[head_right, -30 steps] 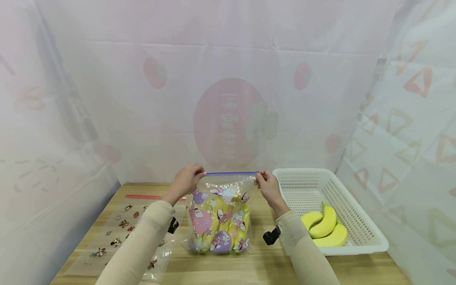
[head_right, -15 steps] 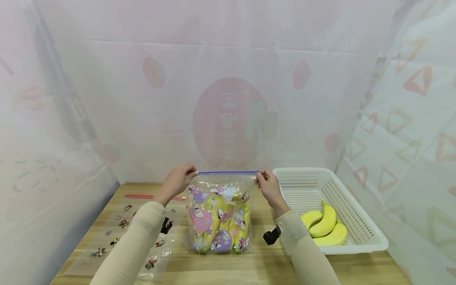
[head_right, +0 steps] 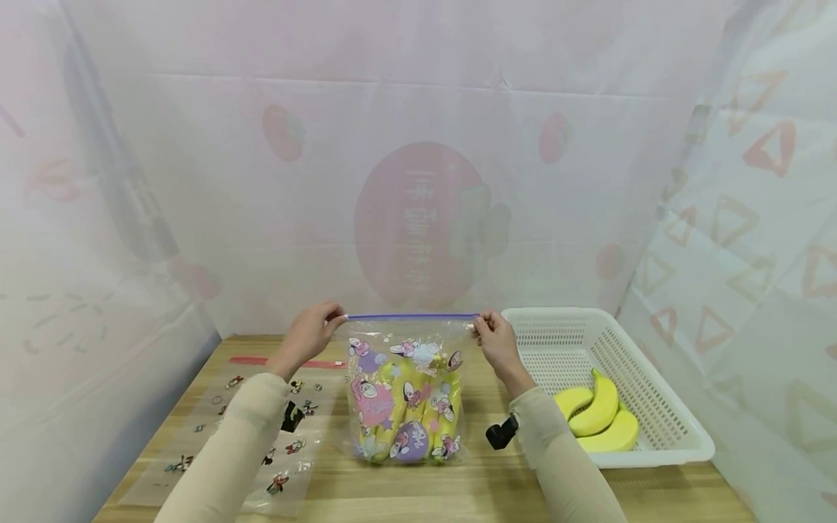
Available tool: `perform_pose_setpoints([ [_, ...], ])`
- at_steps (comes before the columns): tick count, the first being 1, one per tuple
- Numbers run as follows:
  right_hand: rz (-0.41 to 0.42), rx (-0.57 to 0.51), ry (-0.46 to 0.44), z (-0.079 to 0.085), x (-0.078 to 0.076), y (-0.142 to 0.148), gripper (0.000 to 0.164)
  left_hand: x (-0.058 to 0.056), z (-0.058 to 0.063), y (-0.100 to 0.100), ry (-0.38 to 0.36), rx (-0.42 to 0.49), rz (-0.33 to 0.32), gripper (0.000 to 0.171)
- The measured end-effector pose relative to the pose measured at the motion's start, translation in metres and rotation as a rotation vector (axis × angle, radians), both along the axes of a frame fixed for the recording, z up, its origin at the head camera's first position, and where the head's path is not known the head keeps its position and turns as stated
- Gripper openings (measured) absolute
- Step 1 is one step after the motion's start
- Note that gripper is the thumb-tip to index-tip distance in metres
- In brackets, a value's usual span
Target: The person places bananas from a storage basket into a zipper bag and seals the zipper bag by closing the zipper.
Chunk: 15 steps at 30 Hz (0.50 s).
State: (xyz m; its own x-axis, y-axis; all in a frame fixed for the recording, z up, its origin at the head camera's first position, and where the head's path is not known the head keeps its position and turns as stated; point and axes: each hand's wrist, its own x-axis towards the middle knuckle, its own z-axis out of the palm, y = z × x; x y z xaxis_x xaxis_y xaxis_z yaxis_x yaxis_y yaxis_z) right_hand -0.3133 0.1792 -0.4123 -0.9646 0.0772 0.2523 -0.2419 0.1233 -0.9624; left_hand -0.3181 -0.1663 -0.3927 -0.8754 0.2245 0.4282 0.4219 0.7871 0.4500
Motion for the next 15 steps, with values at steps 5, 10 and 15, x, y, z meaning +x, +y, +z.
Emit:
perform_pose_setpoints([
  [5,0.001,-0.007,-0.003,0.002,0.001,0.0,0.011,0.002,-0.001,-0.005,-0.009,0.01,0.003,0.009],
  [10,-0.006,-0.001,-0.021,0.002,0.002,-0.001,0.012,0.002,-0.006,-0.004,-0.087,0.093,-0.012,0.011],
  [15,-0.008,0.009,-0.023,-0.001,0.0,-0.002,0.013,0.001,-0.014,0.0,-0.139,0.254,-0.018,0.009],
])
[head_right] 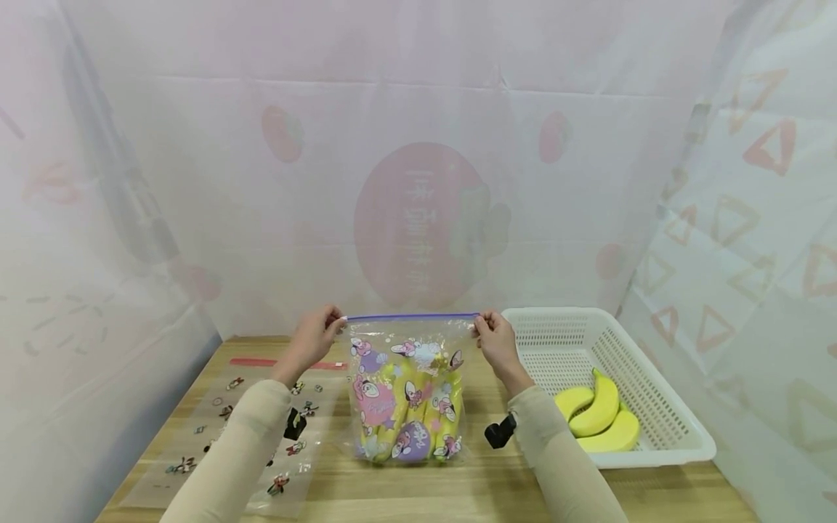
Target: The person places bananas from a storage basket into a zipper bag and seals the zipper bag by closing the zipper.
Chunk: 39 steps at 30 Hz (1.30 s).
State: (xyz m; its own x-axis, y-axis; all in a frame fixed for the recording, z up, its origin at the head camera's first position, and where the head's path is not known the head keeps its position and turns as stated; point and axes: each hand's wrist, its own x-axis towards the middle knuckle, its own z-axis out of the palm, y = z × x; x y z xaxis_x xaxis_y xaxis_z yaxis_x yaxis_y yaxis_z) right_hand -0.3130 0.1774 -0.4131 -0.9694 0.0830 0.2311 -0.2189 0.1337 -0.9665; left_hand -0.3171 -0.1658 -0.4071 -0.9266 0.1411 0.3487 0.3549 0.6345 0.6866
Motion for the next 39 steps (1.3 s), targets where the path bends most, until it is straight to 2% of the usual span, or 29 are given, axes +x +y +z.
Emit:
perform_pose_setpoints([
  [5,-0.013,0.022,-0.003,-0.004,-0.005,0.001,0.015,0.001,-0.009,0.003,-0.122,0.234,0.001,0.015],
  [9,-0.031,0.086,-0.018,-0.003,-0.01,-0.001,0.019,-0.001,-0.014,0.003,-0.192,0.333,0.035,0.017],
  [17,-0.053,0.109,-0.07,0.001,-0.026,-0.003,0.021,-0.016,-0.01,0.007,-0.191,0.319,0.101,0.012],
  [28,-0.059,0.101,-0.047,0.012,-0.049,-0.006,0.021,-0.039,0.004,0.011,-0.136,0.295,0.138,0.013],
  [35,-0.06,0.072,-0.05,0.02,-0.055,-0.007,0.026,-0.045,0.013,0.016,-0.142,0.297,0.181,0.019],
  [39,-0.06,0.034,-0.06,0.023,-0.057,-0.009,0.026,-0.048,0.013,0.019,-0.127,0.324,0.219,0.016],
])
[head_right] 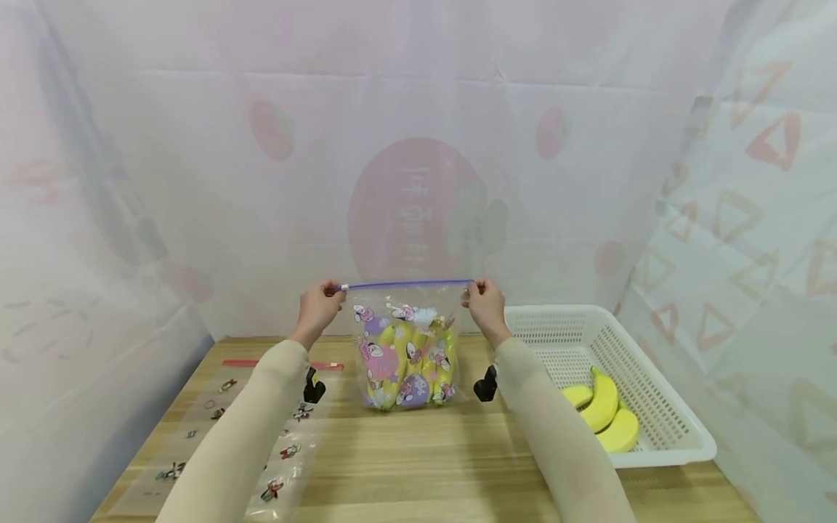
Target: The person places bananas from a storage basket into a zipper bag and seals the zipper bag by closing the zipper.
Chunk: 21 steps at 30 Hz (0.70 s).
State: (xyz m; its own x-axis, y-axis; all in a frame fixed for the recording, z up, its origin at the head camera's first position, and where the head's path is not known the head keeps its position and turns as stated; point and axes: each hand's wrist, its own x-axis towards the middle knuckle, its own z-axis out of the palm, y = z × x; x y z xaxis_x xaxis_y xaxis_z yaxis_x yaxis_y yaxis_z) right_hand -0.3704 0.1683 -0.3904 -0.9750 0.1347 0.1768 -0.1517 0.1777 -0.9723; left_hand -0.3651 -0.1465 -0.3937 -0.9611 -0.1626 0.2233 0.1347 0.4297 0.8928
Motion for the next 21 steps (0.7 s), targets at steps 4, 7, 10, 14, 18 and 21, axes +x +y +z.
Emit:
perform_pose_setpoints([
  [4,0.013,-0.035,-0.026,-0.002,-0.004,-0.002,0.029,-0.005,-0.007,0.004,0.003,0.073,0.041,0.019],
  [7,0.029,-0.037,-0.044,-0.005,-0.005,-0.003,0.036,-0.008,-0.013,0.007,-0.019,0.131,0.033,0.029],
  [10,0.061,-0.031,-0.057,-0.01,-0.006,-0.004,0.044,-0.008,-0.016,0.007,-0.057,0.168,-0.002,0.041],
  [14,0.105,-0.032,-0.069,-0.014,-0.008,-0.005,0.052,-0.006,-0.017,0.006,-0.096,0.208,-0.059,0.052],
  [18,0.13,-0.054,-0.08,-0.015,-0.01,-0.005,0.057,-0.004,-0.017,0.005,-0.111,0.27,-0.112,0.057],
  [21,0.141,-0.064,-0.096,-0.017,-0.011,-0.004,0.059,-0.003,-0.019,0.004,-0.134,0.33,-0.153,0.061],
])
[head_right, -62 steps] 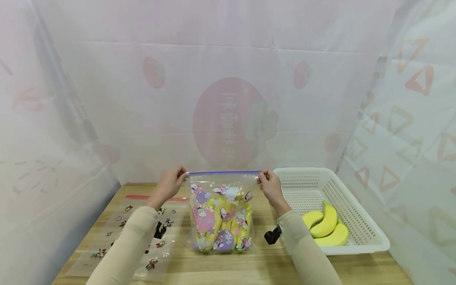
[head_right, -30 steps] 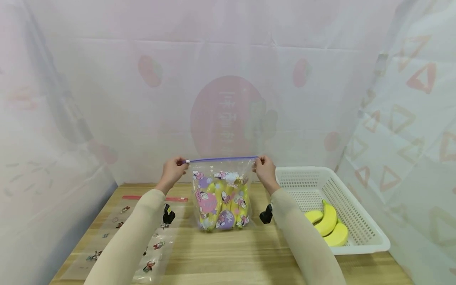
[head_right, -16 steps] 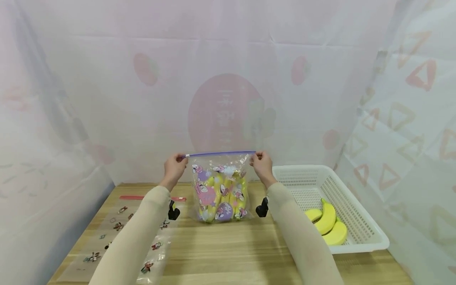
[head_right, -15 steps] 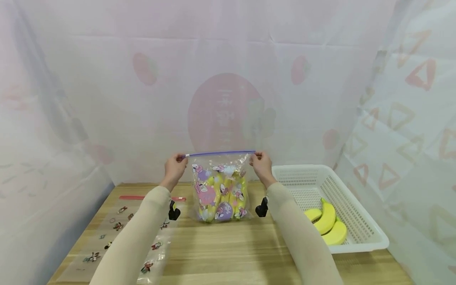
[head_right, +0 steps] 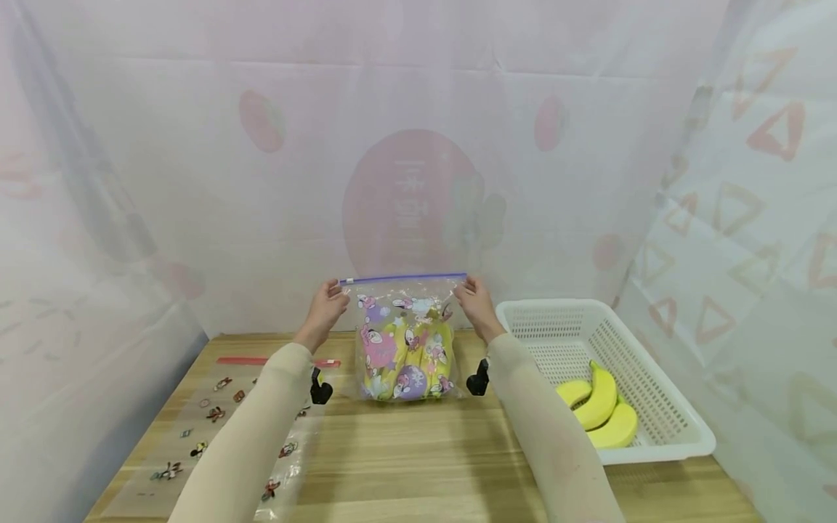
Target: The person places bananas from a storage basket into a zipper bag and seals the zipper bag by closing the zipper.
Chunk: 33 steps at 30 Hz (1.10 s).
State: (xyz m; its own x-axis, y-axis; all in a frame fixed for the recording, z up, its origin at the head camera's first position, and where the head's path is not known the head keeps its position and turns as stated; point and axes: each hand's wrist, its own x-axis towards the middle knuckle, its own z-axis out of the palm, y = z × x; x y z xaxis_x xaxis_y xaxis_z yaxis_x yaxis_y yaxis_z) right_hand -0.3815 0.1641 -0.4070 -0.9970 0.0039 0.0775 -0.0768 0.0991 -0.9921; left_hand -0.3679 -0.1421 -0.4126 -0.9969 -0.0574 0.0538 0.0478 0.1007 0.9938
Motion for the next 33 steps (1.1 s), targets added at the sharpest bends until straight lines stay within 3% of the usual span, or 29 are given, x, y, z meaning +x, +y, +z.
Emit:
perform_pose_setpoints([
  [5,0.023,0.052,-0.01,-0.005,0.0,0.004,0.059,0.001,-0.007,0.001,-0.051,0.066,-0.053,0.062],
  [14,0.065,0.177,-0.04,-0.016,0.003,0.009,0.057,0.007,-0.021,-0.002,-0.061,0.029,-0.105,0.045],
  [19,-0.014,0.357,-0.037,-0.018,0.014,0.005,0.048,0.023,-0.027,-0.019,-0.08,-0.074,-0.149,0.031],
  [23,-0.02,0.49,-0.018,-0.016,0.032,-0.01,0.036,0.039,-0.031,-0.041,-0.081,-0.192,-0.182,0.029],
  [29,0.113,0.64,0.051,-0.019,0.068,-0.044,0.013,0.057,-0.037,-0.073,-0.092,-0.33,-0.188,0.028],
  [33,0.21,0.734,0.115,-0.031,0.085,-0.069,0.023,0.068,-0.04,-0.097,-0.105,-0.451,-0.172,0.03],
])
